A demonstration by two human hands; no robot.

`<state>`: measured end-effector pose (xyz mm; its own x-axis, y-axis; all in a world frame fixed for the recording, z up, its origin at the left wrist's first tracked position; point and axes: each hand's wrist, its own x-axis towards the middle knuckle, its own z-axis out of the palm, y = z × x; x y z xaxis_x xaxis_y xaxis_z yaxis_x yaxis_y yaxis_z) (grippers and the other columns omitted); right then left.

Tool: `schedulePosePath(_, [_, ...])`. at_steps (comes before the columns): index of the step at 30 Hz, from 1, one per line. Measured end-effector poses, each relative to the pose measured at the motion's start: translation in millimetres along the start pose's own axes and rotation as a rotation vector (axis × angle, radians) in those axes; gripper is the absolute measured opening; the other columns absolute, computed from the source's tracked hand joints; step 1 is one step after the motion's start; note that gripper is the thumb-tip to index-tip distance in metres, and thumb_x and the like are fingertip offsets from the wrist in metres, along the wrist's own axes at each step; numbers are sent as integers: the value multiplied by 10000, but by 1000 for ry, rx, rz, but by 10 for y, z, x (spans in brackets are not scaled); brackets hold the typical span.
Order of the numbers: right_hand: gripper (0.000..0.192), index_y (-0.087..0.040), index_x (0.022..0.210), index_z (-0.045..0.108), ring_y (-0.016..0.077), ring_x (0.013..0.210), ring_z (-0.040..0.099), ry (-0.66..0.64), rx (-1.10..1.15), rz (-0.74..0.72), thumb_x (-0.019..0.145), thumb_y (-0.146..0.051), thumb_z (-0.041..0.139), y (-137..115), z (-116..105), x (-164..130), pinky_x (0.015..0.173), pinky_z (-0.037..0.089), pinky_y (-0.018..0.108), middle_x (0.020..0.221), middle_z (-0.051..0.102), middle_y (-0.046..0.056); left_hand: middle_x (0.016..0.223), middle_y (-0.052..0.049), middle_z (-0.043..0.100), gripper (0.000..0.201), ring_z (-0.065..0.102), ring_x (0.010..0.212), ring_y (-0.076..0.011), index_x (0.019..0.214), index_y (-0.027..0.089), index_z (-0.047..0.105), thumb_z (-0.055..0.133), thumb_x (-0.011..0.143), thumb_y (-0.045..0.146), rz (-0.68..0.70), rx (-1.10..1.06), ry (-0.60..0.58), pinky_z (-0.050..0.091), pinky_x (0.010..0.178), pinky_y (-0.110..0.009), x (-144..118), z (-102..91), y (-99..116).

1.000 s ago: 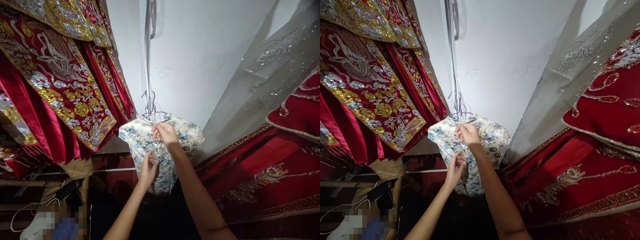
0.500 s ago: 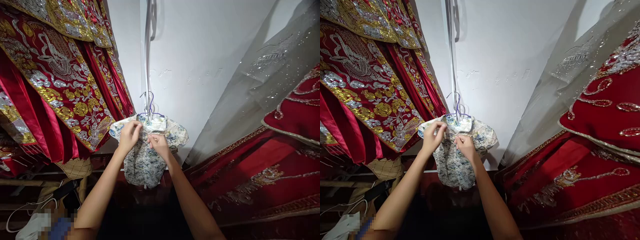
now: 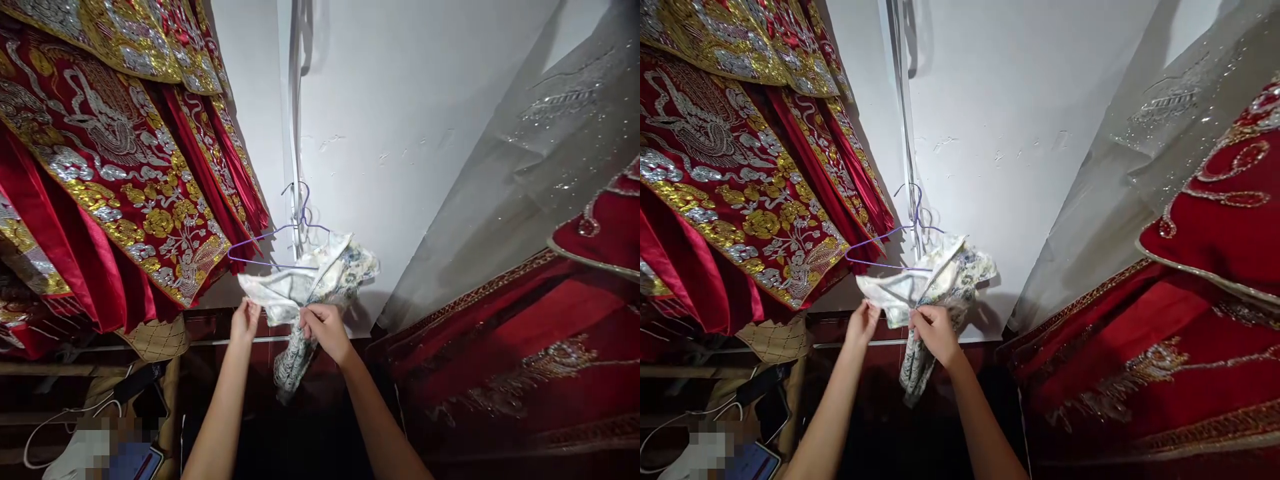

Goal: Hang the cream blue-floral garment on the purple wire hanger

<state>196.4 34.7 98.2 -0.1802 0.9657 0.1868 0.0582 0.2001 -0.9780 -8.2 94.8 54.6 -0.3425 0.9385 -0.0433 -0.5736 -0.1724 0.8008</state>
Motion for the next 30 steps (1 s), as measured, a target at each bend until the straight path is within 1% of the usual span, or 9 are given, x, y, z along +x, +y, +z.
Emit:
schedulePosePath(4, [420,-182,561,602,118,392,448,-32,-16,143,901,-422,547,265,-150,-58,439,330,244,420,525,-11,660,8,564,296,555,611,-108,734,145,583,751,788,382,-34,91,-103,477,600,-220,-274,96,-246])
schedulePosePath(9, [467,-193,754,673,196,700,621,80,-168,74,921,-593,500,286,-301,0,653,488,293,716,664,52,804,-16,599,267,568,795,-156,834,171,629,659,869,434,110,395,-518,479,772,-269,-455,479,105])
schedulePosePath(12, [579,-227,1020,686,242,963,649,-39,38,73,959,-667,314,183,-191,2,814,524,351,930,700,82,886,-46,621,244,580,866,-190,921,197,625,515,965,411,256,630,-758,480,835,-318,-676,728,303])
schedulePosePath(15, [524,-242,1139,655,254,1010,655,-223,180,69,943,-645,386,24,-93,-15,836,534,375,930,699,75,1096,-91,627,251,561,1084,-239,1000,226,649,458,991,389,438,788,-763,432,998,-392,-804,807,398])
schedulePosePath(19, [297,-210,1026,698,258,957,648,-291,-123,-151,746,-305,727,-298,-193,209,865,511,368,952,694,58,1416,-94,504,393,432,1333,-281,1325,266,544,489,970,424,419,915,-816,339,1125,-426,-722,586,441])
schedulePosePath(21, [126,-198,856,705,232,887,640,-227,-281,-303,744,-188,648,-444,-294,469,838,498,343,899,677,52,1271,-90,617,374,557,1192,-278,1265,229,581,458,978,435,248,987,-915,423,1043,-394,-660,396,440])
schedulePosePath(24, [177,-196,832,693,220,906,632,10,-372,-438,743,-130,555,-506,-421,911,857,482,331,923,676,55,965,-64,697,332,636,937,-259,978,186,664,420,982,411,146,1172,-964,479,906,-360,-606,128,480])
schedulePosePath(27, [320,-190,1053,695,245,1059,627,151,-408,-382,768,-164,552,-327,-488,1201,971,447,374,1101,706,79,933,-54,690,280,630,873,-231,982,196,638,396,976,337,220,1297,-925,469,842,-322,-563,-48,643])
schedulePosePath(30, [344,-170,1100,711,269,1079,646,50,-401,-238,799,-208,549,-26,-527,1212,996,450,404,1133,729,105,825,-52,672,268,618,765,-216,922,206,608,377,973,332,267,1494,-831,435,732,-296,-490,-147,893])
